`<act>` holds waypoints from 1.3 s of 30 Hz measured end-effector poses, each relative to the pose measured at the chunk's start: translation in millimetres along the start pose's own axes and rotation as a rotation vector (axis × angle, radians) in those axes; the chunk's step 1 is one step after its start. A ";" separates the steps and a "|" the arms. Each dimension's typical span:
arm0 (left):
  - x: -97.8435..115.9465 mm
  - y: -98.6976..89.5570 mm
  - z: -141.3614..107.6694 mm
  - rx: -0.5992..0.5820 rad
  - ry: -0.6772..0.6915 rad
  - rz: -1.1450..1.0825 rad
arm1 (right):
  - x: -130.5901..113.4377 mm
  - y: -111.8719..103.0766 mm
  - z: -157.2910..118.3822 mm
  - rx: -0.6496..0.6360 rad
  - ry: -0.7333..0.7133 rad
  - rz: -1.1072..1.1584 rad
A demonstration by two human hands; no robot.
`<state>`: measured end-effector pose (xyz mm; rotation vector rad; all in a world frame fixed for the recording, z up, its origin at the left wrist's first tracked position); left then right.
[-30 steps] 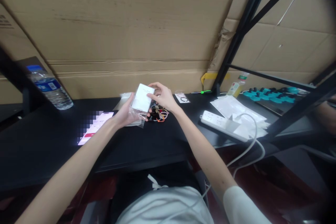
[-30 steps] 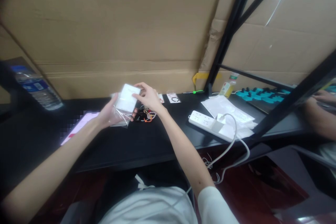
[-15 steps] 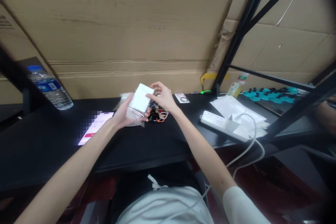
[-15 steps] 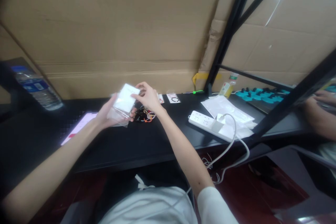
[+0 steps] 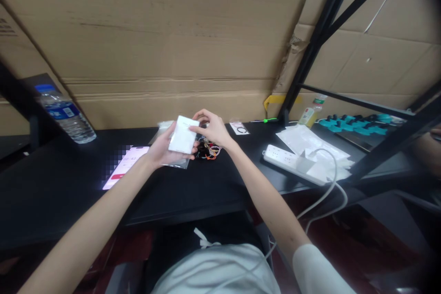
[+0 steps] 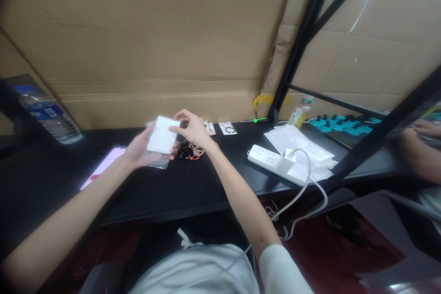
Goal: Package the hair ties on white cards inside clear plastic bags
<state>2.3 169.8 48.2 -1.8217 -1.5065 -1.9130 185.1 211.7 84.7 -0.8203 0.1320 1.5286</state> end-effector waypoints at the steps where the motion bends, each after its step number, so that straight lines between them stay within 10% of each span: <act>1: 0.2 0.4 0.3 0.004 0.009 -0.012 | -0.5 1.4 -0.5 -0.009 0.008 -0.019; 22: -2.4 -2.0 2.9 0.181 0.031 0.096 | -13.4 16.2 -9.2 -0.310 0.251 0.371; 39: -3.1 -1.3 5.1 0.260 -0.043 0.077 | -14.6 3.0 -2.9 -0.288 0.022 -0.114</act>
Point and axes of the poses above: each hand's wrist, its own z-axis towards the middle knuckle, its own y-axis out of the palm, x = y × z, the point moved 3 cm from there along z, towards the middle knuckle, and after that the axes turned 13 degrees about -y, right-handed, at the moved point
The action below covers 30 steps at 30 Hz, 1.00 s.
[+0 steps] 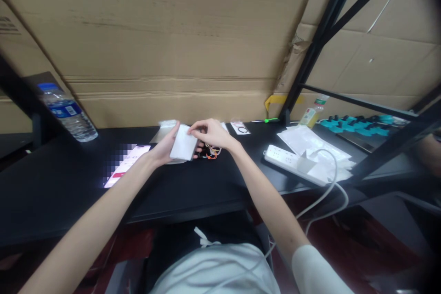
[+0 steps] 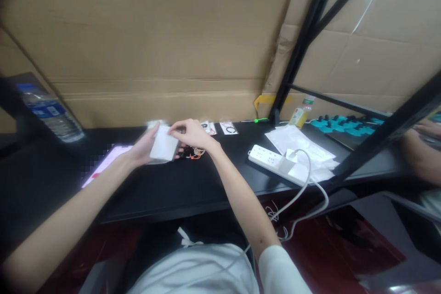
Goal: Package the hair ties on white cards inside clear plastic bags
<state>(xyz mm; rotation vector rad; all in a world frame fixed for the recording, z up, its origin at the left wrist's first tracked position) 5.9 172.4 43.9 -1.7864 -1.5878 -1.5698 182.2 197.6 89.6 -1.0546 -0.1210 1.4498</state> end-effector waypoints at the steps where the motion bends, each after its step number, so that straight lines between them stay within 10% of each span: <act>1: -0.5 -0.4 0.6 -0.015 -0.008 0.011 | 0.9 -0.5 0.0 0.000 0.003 -0.015; 30: 2.6 -5.2 4.1 -0.036 0.132 -0.077 | -1.2 9.2 -0.9 -0.081 -0.033 0.100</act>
Point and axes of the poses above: each hand's wrist, its own z-axis towards the middle knuckle, its own y-axis out of the palm, x = y × z, the point moved 3 cm from there along z, towards the middle knuckle, and after that the axes turned 13 degrees about -y, right-handed, at the moved point
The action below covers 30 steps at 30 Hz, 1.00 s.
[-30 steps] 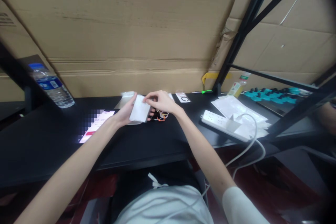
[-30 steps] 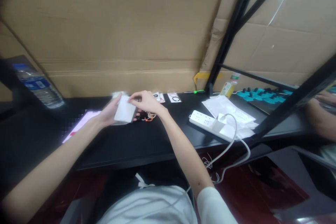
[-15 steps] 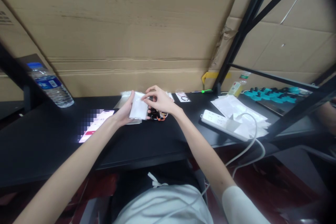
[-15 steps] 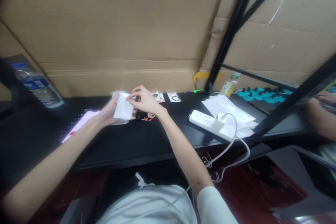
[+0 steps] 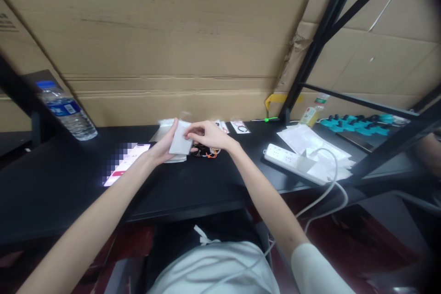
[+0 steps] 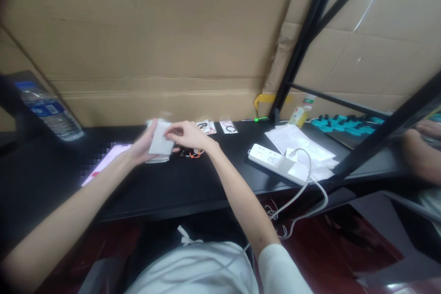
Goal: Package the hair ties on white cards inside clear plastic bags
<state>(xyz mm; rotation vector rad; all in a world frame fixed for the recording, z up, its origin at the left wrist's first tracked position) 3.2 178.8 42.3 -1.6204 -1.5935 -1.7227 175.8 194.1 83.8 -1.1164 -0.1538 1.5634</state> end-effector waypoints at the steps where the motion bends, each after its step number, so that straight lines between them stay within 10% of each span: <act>1: 0.3 -0.8 0.1 0.011 0.002 -0.007 | 0.4 -0.1 0.0 -0.005 -0.005 0.001; 9: 1.3 -2.3 0.5 0.040 0.001 0.001 | 3.7 -3.2 -2.6 -0.126 0.071 0.234; 30: 3.6 -5.4 1.5 0.104 0.101 0.080 | 12.8 -22.1 -1.4 0.209 0.103 0.083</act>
Point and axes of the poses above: each hand's wrist, its own z-axis towards the middle knuckle, its own y-axis out of the palm, x = y × z, the point moved 3 cm from there along z, towards the middle knuckle, and after that the axes turned 13 degrees about -y, right-handed, at the moved point
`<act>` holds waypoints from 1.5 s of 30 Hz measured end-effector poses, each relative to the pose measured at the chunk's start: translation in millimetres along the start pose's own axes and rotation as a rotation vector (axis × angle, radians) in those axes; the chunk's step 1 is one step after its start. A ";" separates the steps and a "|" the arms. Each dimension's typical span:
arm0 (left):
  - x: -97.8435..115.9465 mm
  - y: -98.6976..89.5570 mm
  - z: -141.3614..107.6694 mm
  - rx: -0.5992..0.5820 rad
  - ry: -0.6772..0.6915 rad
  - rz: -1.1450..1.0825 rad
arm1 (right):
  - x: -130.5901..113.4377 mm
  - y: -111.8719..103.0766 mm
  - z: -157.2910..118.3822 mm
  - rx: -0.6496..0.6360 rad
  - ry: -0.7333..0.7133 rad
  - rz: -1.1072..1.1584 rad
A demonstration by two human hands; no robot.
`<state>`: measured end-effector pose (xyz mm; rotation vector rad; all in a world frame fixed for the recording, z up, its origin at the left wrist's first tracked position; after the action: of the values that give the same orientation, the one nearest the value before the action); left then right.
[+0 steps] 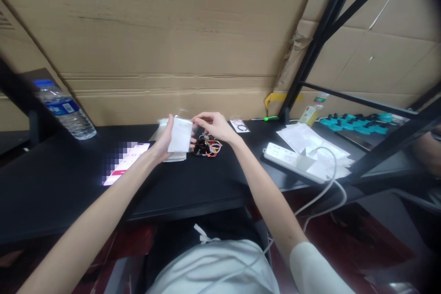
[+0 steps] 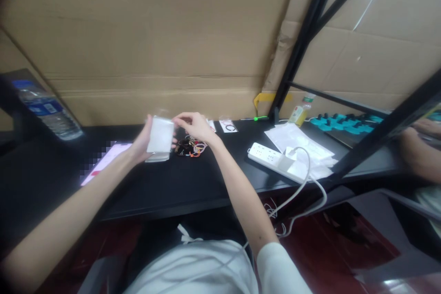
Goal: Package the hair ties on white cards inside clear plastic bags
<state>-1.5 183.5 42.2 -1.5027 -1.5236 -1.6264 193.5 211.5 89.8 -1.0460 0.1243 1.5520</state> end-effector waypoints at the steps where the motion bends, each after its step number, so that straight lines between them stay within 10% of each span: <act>1: 0.9 0.4 -0.8 0.006 0.003 0.004 | 2.1 -5.1 -0.7 0.033 0.002 -0.081; 9: 5.0 5.1 -5.3 0.023 0.002 0.025 | 38.2 -12.2 -13.9 -0.366 0.142 -0.380; 17: 7.1 10.3 -8.9 0.035 0.003 0.009 | 42.8 -0.6 -14.0 -0.476 0.152 -0.446; 36: 4.0 10.8 -10.0 -0.022 -0.078 -0.047 | 21.2 -23.5 -2.0 0.163 -0.082 0.066; 45: -5.1 5.5 -4.7 -0.089 -0.135 -0.011 | -5.6 -5.9 -3.5 0.095 -0.196 -0.067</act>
<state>2.9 176.0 40.9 -1.6856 -1.5503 -1.6475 199.7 207.0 94.2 -0.8113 0.0270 1.5635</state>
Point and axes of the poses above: each hand's wrist, its own z-axis towards the middle knuckle, its own y-axis out of the palm, x = y × z, the point moved 3 cm from there along z, towards the middle knuckle, and after that the axes turned 13 degrees about -y, right-handed, at the moved point
